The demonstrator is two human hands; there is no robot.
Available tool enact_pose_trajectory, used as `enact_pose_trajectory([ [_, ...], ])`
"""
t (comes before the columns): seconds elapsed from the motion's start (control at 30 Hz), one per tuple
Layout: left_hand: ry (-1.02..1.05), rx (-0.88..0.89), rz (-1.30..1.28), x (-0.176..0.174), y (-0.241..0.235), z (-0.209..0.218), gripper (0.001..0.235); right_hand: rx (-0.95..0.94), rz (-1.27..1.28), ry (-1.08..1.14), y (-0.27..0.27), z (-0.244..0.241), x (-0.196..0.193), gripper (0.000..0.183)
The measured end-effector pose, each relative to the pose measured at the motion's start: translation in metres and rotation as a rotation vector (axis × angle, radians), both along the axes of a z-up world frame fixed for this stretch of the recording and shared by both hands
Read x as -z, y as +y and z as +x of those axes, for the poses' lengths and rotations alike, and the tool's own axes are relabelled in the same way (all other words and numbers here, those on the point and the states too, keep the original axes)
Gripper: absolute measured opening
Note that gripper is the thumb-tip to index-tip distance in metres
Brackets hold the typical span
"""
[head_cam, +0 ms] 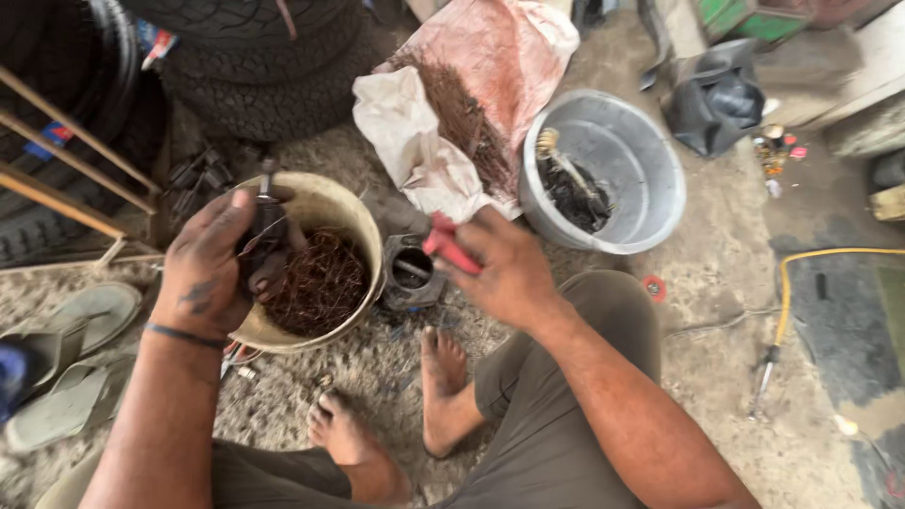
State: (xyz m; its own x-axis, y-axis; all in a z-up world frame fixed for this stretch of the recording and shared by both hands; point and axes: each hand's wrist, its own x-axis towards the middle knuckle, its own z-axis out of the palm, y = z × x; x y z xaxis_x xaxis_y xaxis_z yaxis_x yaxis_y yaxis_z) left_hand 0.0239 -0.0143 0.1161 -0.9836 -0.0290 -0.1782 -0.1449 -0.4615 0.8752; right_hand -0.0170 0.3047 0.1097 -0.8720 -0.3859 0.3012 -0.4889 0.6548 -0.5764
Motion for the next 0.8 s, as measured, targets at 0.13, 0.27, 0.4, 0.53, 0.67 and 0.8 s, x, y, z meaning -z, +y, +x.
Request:
enact_pose_trajectory([
  [0.13, 0.058, 0.04, -0.378, -0.003, 0.001, 0.002, 0.03, 0.055, -0.126, 0.167, 0.01, -0.021, -0.011, 0.022],
  [0.27, 0.105, -0.028, -0.214, 0.011, 0.002, 0.003, 0.029, 0.042, -0.16, 0.12, 0.006, -0.015, -0.001, 0.025],
  [0.4, 0.182, -0.069, 0.236, 0.022, -0.002, 0.003, 0.035, -0.024, -0.033, 0.147, 0.014, -0.004, -0.001, 0.025],
  [0.53, 0.123, -0.056, 0.263, 0.023, -0.008, 0.011, 0.046, 0.06, -0.09, 0.119, 0.018, -0.016, -0.002, 0.017],
  [0.67, 0.133, 0.125, 0.186, 0.015, -0.002, 0.006, 0.048, 0.227, -0.213, -0.008, 0.03, -0.041, -0.006, 0.017],
  [0.8, 0.682, 0.134, -0.752, 0.034, 0.006, 0.001, 0.035, 0.234, -0.374, -0.053, 0.046, -0.031, 0.007, 0.015],
])
